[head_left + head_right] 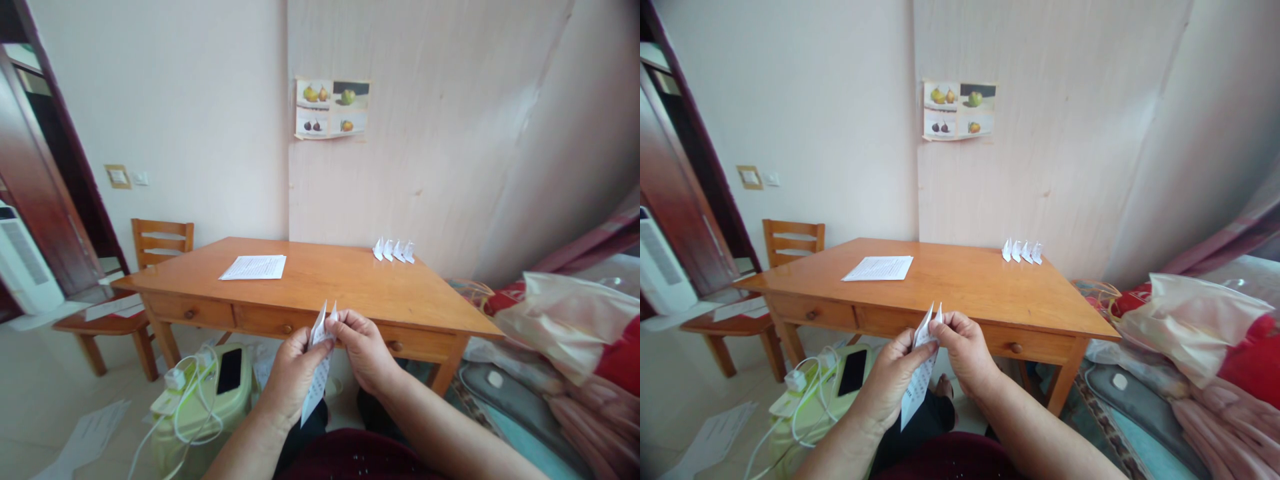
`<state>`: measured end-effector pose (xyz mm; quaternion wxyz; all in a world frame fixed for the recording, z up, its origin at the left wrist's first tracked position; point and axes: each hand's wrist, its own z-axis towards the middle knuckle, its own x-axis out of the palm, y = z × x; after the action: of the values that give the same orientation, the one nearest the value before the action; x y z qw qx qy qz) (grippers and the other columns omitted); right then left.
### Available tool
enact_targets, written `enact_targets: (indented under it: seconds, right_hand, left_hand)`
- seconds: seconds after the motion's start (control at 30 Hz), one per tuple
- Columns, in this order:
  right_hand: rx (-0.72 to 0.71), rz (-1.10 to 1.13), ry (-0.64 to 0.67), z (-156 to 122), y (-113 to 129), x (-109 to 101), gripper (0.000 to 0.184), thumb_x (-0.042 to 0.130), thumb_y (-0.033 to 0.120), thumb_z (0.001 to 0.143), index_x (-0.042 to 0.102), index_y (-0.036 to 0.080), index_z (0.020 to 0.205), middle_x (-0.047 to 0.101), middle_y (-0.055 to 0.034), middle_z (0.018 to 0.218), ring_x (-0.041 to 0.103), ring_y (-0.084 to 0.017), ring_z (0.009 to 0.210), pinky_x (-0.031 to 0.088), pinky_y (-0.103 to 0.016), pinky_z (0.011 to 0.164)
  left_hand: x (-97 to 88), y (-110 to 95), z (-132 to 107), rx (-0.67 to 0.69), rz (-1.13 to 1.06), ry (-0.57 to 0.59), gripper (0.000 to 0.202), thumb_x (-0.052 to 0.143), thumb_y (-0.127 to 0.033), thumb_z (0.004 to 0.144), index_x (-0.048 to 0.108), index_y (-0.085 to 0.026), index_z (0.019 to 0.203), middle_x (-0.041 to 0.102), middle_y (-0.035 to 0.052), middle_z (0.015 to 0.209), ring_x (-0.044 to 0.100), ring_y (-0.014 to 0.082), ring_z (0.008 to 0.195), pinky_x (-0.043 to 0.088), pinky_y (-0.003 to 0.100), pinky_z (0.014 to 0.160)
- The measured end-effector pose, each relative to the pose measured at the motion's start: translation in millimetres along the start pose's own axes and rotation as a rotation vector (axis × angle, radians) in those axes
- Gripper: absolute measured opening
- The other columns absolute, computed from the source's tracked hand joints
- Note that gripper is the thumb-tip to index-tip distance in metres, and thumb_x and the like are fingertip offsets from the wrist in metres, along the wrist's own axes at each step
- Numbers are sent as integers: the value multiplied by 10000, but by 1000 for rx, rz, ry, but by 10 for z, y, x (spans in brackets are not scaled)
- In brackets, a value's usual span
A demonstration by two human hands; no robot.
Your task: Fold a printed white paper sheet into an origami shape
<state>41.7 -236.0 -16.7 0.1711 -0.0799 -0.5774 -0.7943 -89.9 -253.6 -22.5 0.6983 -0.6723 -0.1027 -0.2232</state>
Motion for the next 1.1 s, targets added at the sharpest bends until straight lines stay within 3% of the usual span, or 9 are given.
enact_targets:
  seconds: [0.33,0.77,1.1]
  right_hand:
    - [27,107,-19,-8,43,51,158,776,303,804,678,193,745,661,-9,737,539,-140,677,419,-278,690]
    - [43,162,-92,0,-19,48,152,760,308,796,684,194,729,626,8,675,507,-136,648,394,-276,667]
    - [57,189,-112,-5,20,70,141,765,283,766,658,204,720,613,15,672,505,-137,638,396,-274,651]
  left_hand:
    - [-15,21,-10,-20,21,-7,277,868,-311,706,729,-155,888,695,18,692,621,146,590,466,269,631]
    - [0,21,-28,-16,12,22,347,882,-344,679,751,-161,944,725,54,758,668,200,687,505,308,658]
    - [-10,87,-17,-17,35,16,304,862,-360,718,731,-156,901,709,44,764,638,163,652,475,273,647]
